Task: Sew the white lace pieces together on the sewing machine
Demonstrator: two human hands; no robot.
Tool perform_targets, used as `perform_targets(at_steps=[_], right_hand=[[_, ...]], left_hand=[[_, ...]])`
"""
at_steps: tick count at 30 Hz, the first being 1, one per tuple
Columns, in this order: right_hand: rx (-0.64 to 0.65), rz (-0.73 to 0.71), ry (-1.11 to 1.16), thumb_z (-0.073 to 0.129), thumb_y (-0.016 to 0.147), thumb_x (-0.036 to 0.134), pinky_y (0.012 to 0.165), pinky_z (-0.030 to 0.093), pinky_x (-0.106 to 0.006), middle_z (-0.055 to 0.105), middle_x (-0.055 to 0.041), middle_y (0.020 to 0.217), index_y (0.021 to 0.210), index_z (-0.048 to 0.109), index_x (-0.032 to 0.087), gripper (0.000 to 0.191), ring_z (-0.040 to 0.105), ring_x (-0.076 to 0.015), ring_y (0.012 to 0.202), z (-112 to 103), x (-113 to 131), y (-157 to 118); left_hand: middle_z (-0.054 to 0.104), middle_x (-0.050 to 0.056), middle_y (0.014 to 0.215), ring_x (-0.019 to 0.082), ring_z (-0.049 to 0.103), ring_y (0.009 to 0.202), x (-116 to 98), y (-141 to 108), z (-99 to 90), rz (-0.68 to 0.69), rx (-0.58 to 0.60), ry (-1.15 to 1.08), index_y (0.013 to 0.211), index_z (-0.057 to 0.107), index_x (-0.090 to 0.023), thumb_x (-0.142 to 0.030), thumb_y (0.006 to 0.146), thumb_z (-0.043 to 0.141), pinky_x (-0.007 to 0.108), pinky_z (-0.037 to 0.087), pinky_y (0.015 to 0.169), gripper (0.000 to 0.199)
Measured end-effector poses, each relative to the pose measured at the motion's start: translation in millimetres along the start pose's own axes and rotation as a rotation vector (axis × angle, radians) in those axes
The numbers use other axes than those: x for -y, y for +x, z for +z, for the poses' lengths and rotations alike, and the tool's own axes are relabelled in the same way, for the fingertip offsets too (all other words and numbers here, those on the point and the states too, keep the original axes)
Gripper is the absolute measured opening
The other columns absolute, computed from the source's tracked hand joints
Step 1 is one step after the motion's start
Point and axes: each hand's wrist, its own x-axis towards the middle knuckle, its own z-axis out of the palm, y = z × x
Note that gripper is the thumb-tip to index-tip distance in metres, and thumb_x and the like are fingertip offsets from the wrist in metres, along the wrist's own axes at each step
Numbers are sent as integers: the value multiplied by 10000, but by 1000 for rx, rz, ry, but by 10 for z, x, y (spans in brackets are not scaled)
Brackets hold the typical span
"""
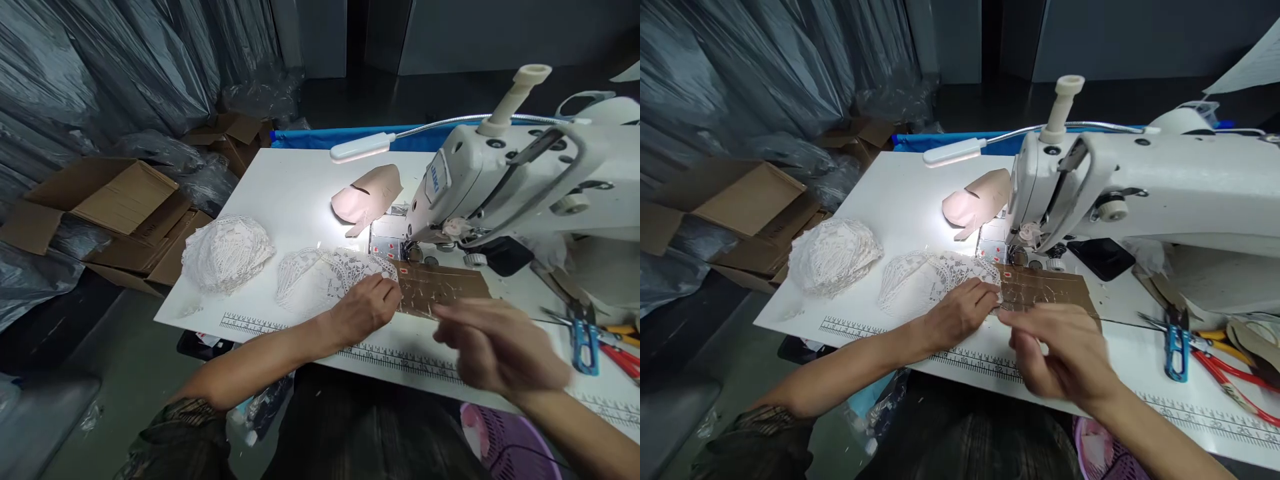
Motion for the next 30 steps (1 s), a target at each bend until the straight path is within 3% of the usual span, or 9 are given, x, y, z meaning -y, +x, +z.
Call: perform_targets(at_steps=[3, 7, 10, 13, 16, 22, 30], right_hand=[[44, -16, -40, 547, 906, 193, 488, 503, -257, 726, -16, 757, 1106, 654, 234, 231, 651, -146, 553, 128, -269, 131], [162, 298, -5, 535, 913, 261, 587, 522, -282, 734, -72, 904, 1084, 670, 166, 238, 667, -166, 675, 212, -562, 265], [194, 474, 55, 533, 886, 248, 597, 494, -288, 718, -52, 850, 1076, 678, 169, 252, 645, -167, 671, 235, -621, 289], [195, 468, 67, 544, 831, 180, 638, 469, -290, 699, -38, 851, 1060, 680, 180, 266, 623, -157, 692, 253, -571, 268], [193, 417, 92, 581, 800, 167, 663, 450, -288, 669, -34, 870, 1071, 665, 175, 284, 593, -145, 713, 261, -500, 231], [195, 390, 213, 600, 808, 170, 606, 416, -254, 613, -9, 798, 1031, 658, 162, 231, 528, -112, 660, 270, -443, 221], [155, 359, 246, 601, 823, 168, 553, 395, -228, 586, 8, 738, 919, 660, 151, 114, 485, -86, 597, 265, -458, 217]], left_hand=[[675, 130, 998, 188, 621, 920, 42, -13, -11, -18, -21, -77, 1033, 627, -66, -48, 950, 410, 312, 553, 831, 233], [659, 123, 1158, 213, 627, 1053, 128, -14, -40, -121, -83, -342, 1025, 684, -139, -37, 905, 441, 358, 560, 885, 290], [701, 79, 1101, 189, 669, 994, 159, 25, -106, -277, -60, -567, 997, 701, -159, 10, 830, 439, 351, 565, 866, 354], [736, 31, 971, 182, 691, 906, 152, 75, -164, -500, -43, -712, 938, 699, -176, -72, 810, 549, 334, 553, 841, 224], [734, 22, 930, 194, 685, 888, 148, 111, -171, -632, -23, -770, 899, 665, -187, -243, 819, 655, 336, 532, 814, 98], [736, 19, 919, 190, 677, 906, 165, 127, -152, -675, -11, -860, 1044, 564, -196, -306, 834, 675, 327, 492, 810, 262], [748, 13, 866, 190, 686, 886, 163, 165, -201, -702, 12, -894, 1050, 582, -191, -292, 836, 683, 366, 471, 899, 257]])
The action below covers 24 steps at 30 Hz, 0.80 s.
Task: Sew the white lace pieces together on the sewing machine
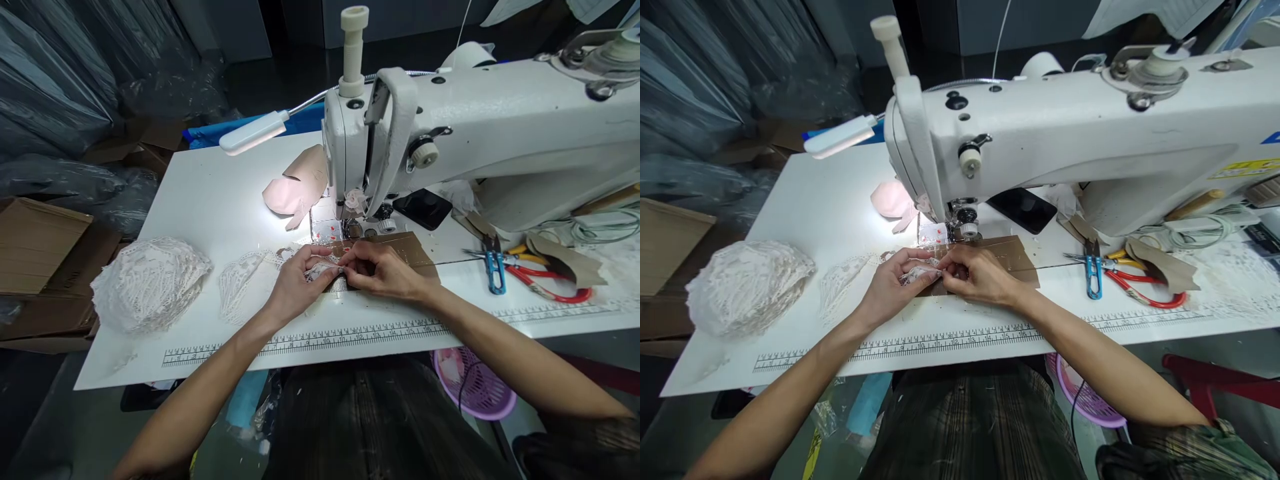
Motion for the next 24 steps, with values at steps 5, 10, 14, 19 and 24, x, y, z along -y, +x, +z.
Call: perform_targets(at_steps=[5, 10, 14, 19, 24], right_hand=[[-68, -19, -46, 579, 838, 146, 553, 383, -232, 556, 16, 687, 846, 622, 143, 44, 465, -84, 582, 3, -17, 13], [-49, -52, -56, 599, 861, 212, 574, 404, -246, 582, 1, 759, 951, 607, 150, 110, 481, -96, 610, -11, -7, -10], [6, -104, -135, 598, 879, 262, 650, 429, -281, 600, -40, 876, 1010, 626, 169, 163, 533, -132, 716, 4, -40, -31], [41, -111, -175, 536, 905, 226, 644, 408, -299, 596, -55, 861, 912, 615, 171, 97, 538, -158, 746, 27, -91, -21], [89, -91, -227, 505, 913, 224, 638, 376, -305, 571, -46, 842, 852, 537, 188, 78, 505, -156, 723, 11, -58, -8]], left_hand=[[746, 24, 867, 193, 694, 850, 14, 14, 4, -38, 6, -51, 1052, 589, -186, -329, 828, 693, 338, 503, 805, 285], [745, 32, 876, 189, 693, 817, 25, 17, -3, -74, 8, -84, 1056, 593, -186, -356, 820, 698, 309, 512, 721, 309], [742, 43, 873, 200, 698, 826, 35, 14, -15, -86, 19, -106, 1065, 589, -180, -380, 824, 691, 313, 516, 708, 328], [745, 48, 886, 216, 702, 848, 37, 4, -24, -76, 57, -73, 1096, 579, -185, -384, 801, 716, 358, 523, 776, 381], [739, 34, 863, 212, 697, 841, 32, 7, -23, -64, 76, -2, 1112, 576, -197, -352, 788, 725, 379, 516, 801, 389]])
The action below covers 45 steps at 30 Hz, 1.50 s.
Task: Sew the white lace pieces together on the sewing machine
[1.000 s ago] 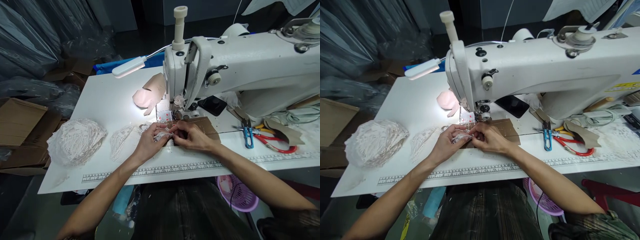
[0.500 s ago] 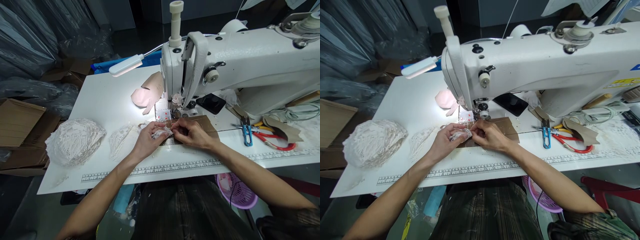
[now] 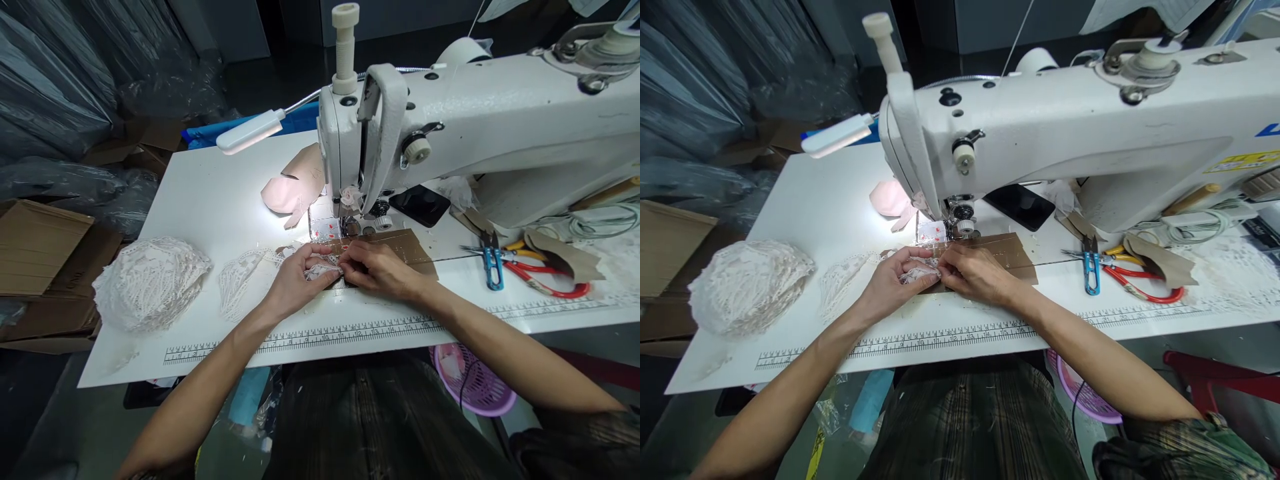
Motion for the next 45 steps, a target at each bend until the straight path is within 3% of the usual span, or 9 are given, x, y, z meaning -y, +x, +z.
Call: perform_targets(at_steps=[5, 12, 16, 22, 30, 34, 38, 45], right_hand=[[-46, 47, 23, 484, 918, 224, 624, 377, -297, 566, -44, 846, 876, 469, 202, 49, 510, -153, 718, -8, 32, 2], [-31, 70, 197, 553, 876, 205, 575, 388, -260, 547, 7, 732, 872, 543, 187, 21, 475, -116, 611, -86, 42, -18], [-13, 46, 231, 605, 892, 297, 553, 389, -251, 564, 1, 766, 958, 582, 175, 141, 471, -108, 605, -110, 38, -23], [-8, -2, 140, 495, 938, 238, 662, 392, -294, 567, -33, 841, 866, 505, 197, 84, 503, -149, 735, -16, 65, 20], [-102, 146, -133, 418, 868, 167, 557, 258, -303, 589, -89, 910, 872, 447, 193, 38, 464, -162, 651, 180, 136, 39], [-61, 157, 96, 440, 896, 194, 598, 340, -299, 569, -37, 784, 849, 435, 209, 50, 475, -159, 660, 90, 149, 28], [-25, 186, 258, 455, 921, 202, 585, 360, -289, 541, -1, 730, 845, 442, 212, 78, 468, -139, 623, -7, 151, 17], [-120, 357, 519, 442, 980, 324, 550, 421, -286, 517, 21, 666, 883, 442, 215, 146, 505, -129, 564, 10, 39, 6]], left_hand=[[736, 38, 893, 204, 692, 876, -14, 9, 3, 16, 6, -2, 1107, 573, -185, -329, 804, 706, 389, 503, 849, 362], [739, 59, 910, 209, 689, 862, 0, 3, -3, 21, 16, 2, 1123, 569, -176, -341, 814, 692, 401, 502, 852, 371], [737, 45, 900, 207, 688, 894, -4, 8, -4, 36, 7, 16, 1105, 572, -184, -340, 803, 708, 407, 482, 908, 366], [722, 57, 939, 213, 682, 912, -22, 12, 17, 43, 14, -7, 1088, 567, -183, -365, 794, 708, 382, 516, 841, 373], [682, 77, 1075, 210, 648, 998, -48, 18, -28, 86, 62, -2, 1045, 576, -178, -304, 792, 694, 377, 502, 894, 306], [667, 74, 1083, 210, 637, 1018, -75, 9, -53, 75, 51, 1, 1016, 593, -181, -296, 777, 702, 385, 490, 932, 287], [666, 70, 1078, 199, 645, 983, -57, -5, -48, 73, 58, -54, 1029, 578, -189, -317, 796, 687, 354, 515, 851, 288], [698, 43, 949, 181, 651, 888, -35, -22, -58, 47, 78, -74, 1084, 552, -193, -340, 815, 674, 312, 503, 768, 330]])
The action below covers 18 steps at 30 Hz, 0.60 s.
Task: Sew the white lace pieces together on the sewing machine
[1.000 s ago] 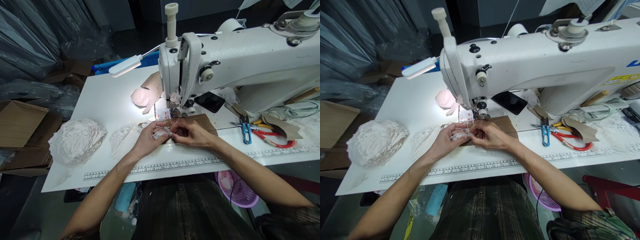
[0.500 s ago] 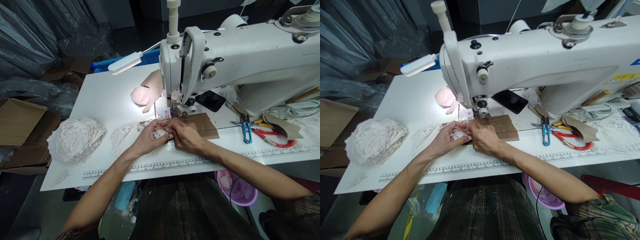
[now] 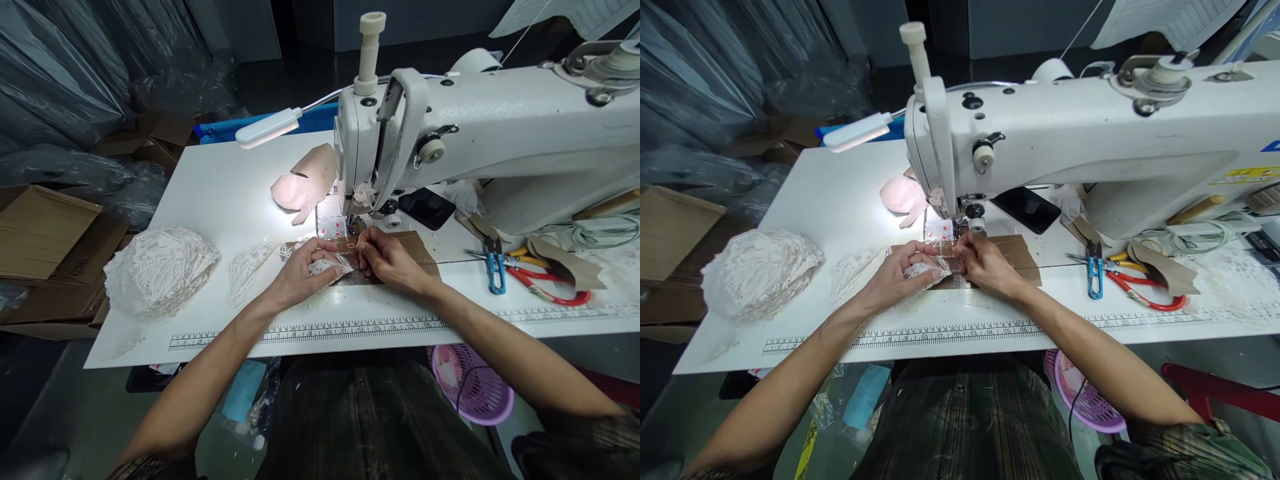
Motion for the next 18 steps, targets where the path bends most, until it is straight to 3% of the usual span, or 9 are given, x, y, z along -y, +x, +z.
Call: perform_targets(at_steps=[2, 6, 10, 15, 18], right_hand=[[17, 24, 61, 455, 984, 375, 539, 426, -275, 520, 18, 683, 903, 461, 211, 183, 508, -124, 571, -19, -9, 1], [181, 8, 77, 464, 979, 465, 568, 415, -263, 528, 4, 739, 921, 534, 189, 291, 492, -120, 633, -89, 19, 5], [267, -32, 12, 558, 937, 438, 543, 354, -256, 491, 20, 715, 918, 558, 188, 251, 432, -116, 617, -120, 47, 13], [121, -183, -164, 473, 940, 263, 584, 366, -268, 472, 9, 722, 850, 457, 198, 113, 436, -131, 642, 76, 85, -17], [-56, -338, -457, 429, 881, 179, 575, 336, -283, 521, -37, 799, 843, 408, 204, 50, 467, -160, 681, 218, 48, -44]], left_hand=[[698, 45, 964, 178, 651, 877, 0, -1, -3, -13, -3, -5, 1084, 549, -192, -338, 811, 681, 309, 500, 761, 336], [700, 45, 965, 180, 655, 881, 3, 2, -2, -17, -3, -13, 1078, 549, -191, -343, 806, 691, 309, 496, 770, 342], [697, 49, 943, 185, 656, 881, 18, 11, 2, -4, 9, -17, 1075, 541, -182, -364, 807, 698, 320, 489, 785, 361], [690, 52, 910, 193, 650, 890, 30, 22, 18, 21, 7, -29, 1080, 529, -167, -355, 809, 696, 344, 480, 819, 369], [686, 56, 898, 194, 649, 898, 23, 14, 24, 46, 63, -81, 1105, 509, -155, -304, 786, 709, 342, 481, 819, 404]])
